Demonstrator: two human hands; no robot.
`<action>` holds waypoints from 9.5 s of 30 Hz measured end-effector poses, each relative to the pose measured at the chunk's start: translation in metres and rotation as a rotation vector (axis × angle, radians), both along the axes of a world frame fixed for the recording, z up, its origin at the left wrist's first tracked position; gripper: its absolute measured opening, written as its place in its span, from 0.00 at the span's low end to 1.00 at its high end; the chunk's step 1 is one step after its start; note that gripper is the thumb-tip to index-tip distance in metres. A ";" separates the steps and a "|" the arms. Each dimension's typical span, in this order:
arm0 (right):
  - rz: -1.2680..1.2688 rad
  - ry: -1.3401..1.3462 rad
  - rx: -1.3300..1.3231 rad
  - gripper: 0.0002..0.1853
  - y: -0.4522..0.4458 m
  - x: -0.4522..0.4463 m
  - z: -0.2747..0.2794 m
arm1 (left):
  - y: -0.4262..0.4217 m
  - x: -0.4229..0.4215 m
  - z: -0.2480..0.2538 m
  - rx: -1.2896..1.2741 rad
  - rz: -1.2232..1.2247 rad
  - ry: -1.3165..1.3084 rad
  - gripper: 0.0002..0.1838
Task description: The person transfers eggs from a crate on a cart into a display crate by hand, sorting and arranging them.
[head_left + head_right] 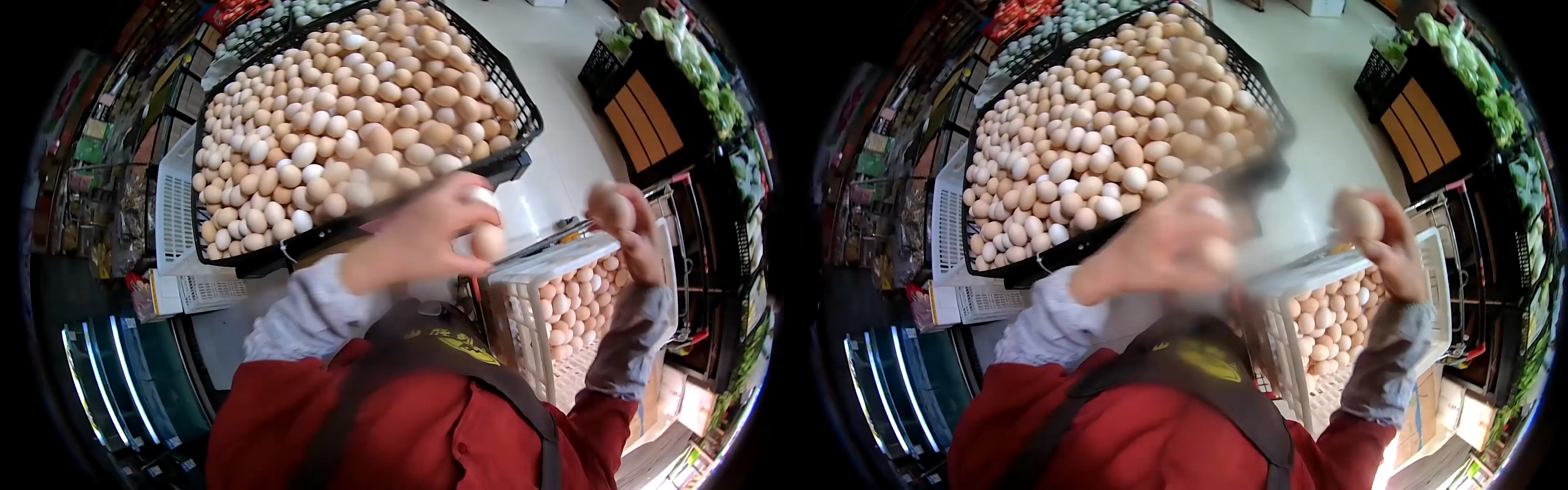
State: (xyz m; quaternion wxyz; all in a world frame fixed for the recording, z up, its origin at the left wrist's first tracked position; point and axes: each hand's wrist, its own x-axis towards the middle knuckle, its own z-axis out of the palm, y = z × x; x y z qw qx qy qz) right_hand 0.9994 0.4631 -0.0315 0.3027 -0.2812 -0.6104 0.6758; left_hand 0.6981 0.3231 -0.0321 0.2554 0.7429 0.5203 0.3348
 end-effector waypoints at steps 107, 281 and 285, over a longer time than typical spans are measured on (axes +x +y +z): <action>0.612 -1.226 0.173 0.34 -0.134 0.170 -0.256 | 0.109 0.294 -0.180 -0.224 -0.932 0.382 0.16; -0.020 -1.345 0.404 0.19 -0.040 0.145 -0.254 | 0.167 0.356 -0.241 -0.200 -0.691 1.218 0.10; 0.117 -1.321 0.555 0.21 -0.033 0.169 -0.305 | 0.166 0.359 -0.244 -0.185 -0.698 1.216 0.11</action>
